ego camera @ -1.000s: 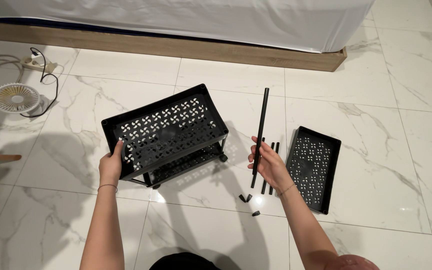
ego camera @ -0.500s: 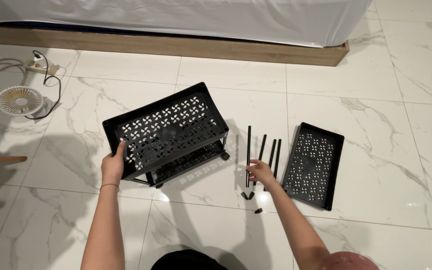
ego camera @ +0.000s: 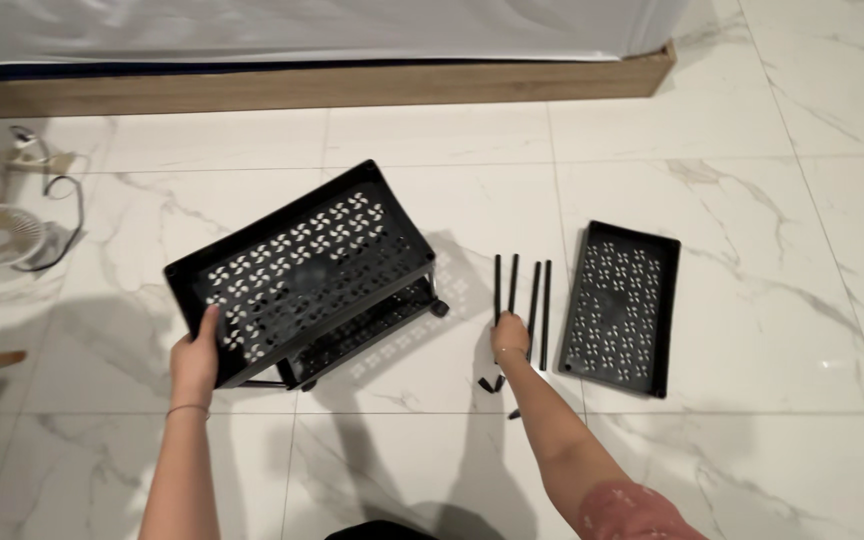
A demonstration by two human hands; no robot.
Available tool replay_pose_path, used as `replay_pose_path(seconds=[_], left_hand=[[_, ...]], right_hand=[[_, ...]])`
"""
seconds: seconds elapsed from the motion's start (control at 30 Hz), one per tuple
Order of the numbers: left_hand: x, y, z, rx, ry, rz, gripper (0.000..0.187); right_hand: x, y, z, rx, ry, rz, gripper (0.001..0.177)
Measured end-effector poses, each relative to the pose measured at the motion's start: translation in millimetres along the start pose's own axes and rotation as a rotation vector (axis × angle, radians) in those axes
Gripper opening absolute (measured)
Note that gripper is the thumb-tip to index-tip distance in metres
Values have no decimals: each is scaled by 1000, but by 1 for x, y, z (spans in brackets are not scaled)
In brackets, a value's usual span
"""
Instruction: The person disassembles a black three-tier rolling cart by removing the top tray, detaching the vertical support rods, and placing the components on the floor.
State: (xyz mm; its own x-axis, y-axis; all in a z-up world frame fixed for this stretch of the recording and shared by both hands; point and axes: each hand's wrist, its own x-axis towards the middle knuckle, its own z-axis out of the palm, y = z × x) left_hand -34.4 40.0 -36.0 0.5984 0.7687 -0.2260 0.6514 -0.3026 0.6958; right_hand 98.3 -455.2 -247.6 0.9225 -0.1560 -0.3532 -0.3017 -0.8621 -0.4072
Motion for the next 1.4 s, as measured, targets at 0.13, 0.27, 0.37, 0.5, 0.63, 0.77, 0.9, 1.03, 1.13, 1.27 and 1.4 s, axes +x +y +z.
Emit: replay_pose_path(seconds=[0.13,0.27,0.37,0.5,0.63,0.77,0.9,1.03,1.13,1.27,1.4], left_hand=[[-3,1,0,40,5,-23,84],[-9,6,-2,0,-17,-48,84],[-14,10,-1,-33,-29,-44,84],[-18,14,0,-48,-27,-75,82],[-25,22,0,-220,-53,-93,89],[-34,28,-4,-438,-208,-227,96],[-41,6,-16,-761,-472,-286,93],[-49,-64,-20,-768,-327,-234,85],[-81,-129,-17,-735,-255,-357,76],[-150,-186,-17,-840,-198,-630,82],[-201,-205,-18,-1086,-80,-732,88]], right_hand=[[3,3,5,37,12,-1,35],[-3,10,6,80,4,-19,36],[-2,12,-1,88,-9,-23,41],[-5,12,-17,142,64,-44,50],[-26,21,-46,294,93,-68,52],[-61,49,-69,365,71,-63,47],[-90,91,-73,701,-10,76,46],[-106,138,-74,963,-24,250,42],[-127,160,-78,1140,-39,419,39],[-150,164,-88,1233,-18,519,40],[-158,155,-94,1275,15,565,45]])
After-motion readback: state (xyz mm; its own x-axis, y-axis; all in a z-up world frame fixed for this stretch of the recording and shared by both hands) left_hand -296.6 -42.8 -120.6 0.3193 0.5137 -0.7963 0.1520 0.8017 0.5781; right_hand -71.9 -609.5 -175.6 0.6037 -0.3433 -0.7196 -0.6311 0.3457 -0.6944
